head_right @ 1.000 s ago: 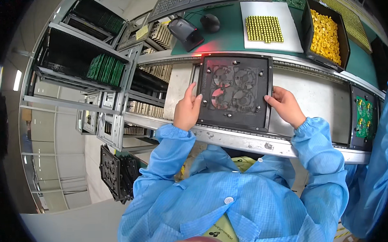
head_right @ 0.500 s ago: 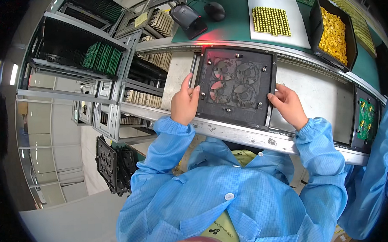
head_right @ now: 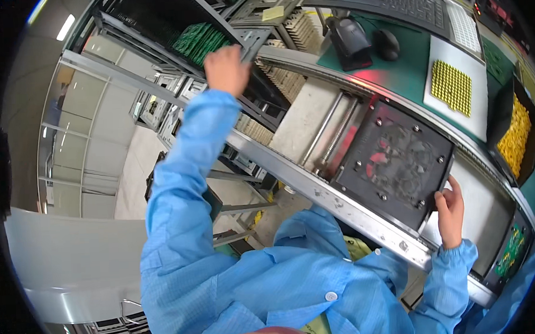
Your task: Assembling electronic components onto printed circuit boards at a manual assembly station.
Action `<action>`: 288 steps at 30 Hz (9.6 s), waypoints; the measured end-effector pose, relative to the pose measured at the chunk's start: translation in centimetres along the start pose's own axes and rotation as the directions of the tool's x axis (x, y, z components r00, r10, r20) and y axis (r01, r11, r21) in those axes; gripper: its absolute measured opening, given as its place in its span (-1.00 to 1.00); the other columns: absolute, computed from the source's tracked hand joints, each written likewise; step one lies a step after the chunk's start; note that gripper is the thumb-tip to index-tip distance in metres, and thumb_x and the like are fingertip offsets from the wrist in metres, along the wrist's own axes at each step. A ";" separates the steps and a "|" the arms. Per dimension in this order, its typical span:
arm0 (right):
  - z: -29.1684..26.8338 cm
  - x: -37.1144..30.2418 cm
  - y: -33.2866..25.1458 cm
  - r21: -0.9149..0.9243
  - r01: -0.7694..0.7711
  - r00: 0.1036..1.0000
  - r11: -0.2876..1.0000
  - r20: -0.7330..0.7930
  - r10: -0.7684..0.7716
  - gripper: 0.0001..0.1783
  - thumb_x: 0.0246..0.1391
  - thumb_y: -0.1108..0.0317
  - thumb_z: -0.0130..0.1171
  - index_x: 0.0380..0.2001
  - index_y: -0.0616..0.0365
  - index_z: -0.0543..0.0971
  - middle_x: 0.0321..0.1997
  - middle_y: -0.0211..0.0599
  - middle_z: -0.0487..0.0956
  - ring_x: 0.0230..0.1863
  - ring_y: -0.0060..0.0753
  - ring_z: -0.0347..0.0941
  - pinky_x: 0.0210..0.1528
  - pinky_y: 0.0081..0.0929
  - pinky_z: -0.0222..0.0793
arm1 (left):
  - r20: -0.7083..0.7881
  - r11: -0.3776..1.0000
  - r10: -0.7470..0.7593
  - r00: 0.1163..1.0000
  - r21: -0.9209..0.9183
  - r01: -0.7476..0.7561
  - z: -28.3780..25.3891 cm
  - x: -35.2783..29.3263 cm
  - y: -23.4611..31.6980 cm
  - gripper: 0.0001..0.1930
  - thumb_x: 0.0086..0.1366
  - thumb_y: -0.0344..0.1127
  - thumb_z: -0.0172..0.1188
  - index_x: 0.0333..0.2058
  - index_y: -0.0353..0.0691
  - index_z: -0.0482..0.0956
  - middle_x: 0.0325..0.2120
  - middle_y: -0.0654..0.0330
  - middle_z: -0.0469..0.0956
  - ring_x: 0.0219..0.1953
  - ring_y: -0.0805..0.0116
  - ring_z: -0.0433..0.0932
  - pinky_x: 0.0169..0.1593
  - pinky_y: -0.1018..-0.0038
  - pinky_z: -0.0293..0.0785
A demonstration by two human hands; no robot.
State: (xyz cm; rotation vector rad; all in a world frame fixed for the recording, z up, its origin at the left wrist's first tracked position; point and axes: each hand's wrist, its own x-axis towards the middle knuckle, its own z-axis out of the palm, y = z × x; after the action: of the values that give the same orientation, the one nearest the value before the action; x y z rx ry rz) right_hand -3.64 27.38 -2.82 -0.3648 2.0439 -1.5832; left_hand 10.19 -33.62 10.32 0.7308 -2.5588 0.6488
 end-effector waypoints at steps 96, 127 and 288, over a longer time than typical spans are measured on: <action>3.7 0.7 -3.9 -0.564 0.188 0.888 0.804 -0.251 -0.385 -0.34 0.17 0.45 0.34 0.31 0.24 0.34 0.24 -0.12 0.36 -0.08 -0.32 0.49 -0.27 -0.50 0.59 | 0.564 -0.816 0.370 0.738 -0.183 0.549 2.1 -5.0 17.4 -0.72 0.36 -0.53 0.16 0.02 -0.28 0.43 -0.11 0.10 0.61 -0.21 0.32 0.66 -0.18 0.56 0.68; 12.3 15.7 -17.2 -0.062 0.299 0.953 0.952 -0.035 -0.302 -0.52 0.32 0.31 0.22 0.21 0.38 0.54 -0.29 -0.41 0.73 -0.45 -0.71 0.50 -0.40 -0.68 0.36 | 0.583 -0.789 0.309 0.752 -0.284 0.544 7.7 1.2 21.4 -0.53 0.39 -0.52 0.13 0.24 -0.45 0.31 -0.04 -0.01 0.60 -0.06 0.21 0.64 -0.01 0.35 0.64; 6.9 2.1 -4.9 -0.848 0.451 0.848 0.278 0.310 -0.430 -0.15 0.31 -0.15 0.10 0.52 0.03 0.21 0.63 0.13 0.00 0.64 0.26 -0.20 0.57 0.27 -0.30 | -0.178 0.488 0.382 0.907 -0.795 -0.362 -6.1 -7.9 31.2 -0.54 0.13 -0.29 0.42 0.05 -0.01 0.61 -0.26 0.41 0.68 -0.06 0.35 0.59 0.29 0.07 0.08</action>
State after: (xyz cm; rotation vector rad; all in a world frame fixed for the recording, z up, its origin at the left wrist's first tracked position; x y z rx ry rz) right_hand -2.03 19.32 0.11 -1.4649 2.7828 -0.4292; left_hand 0.05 -3.83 1.42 -0.1673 -2.6227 -0.4916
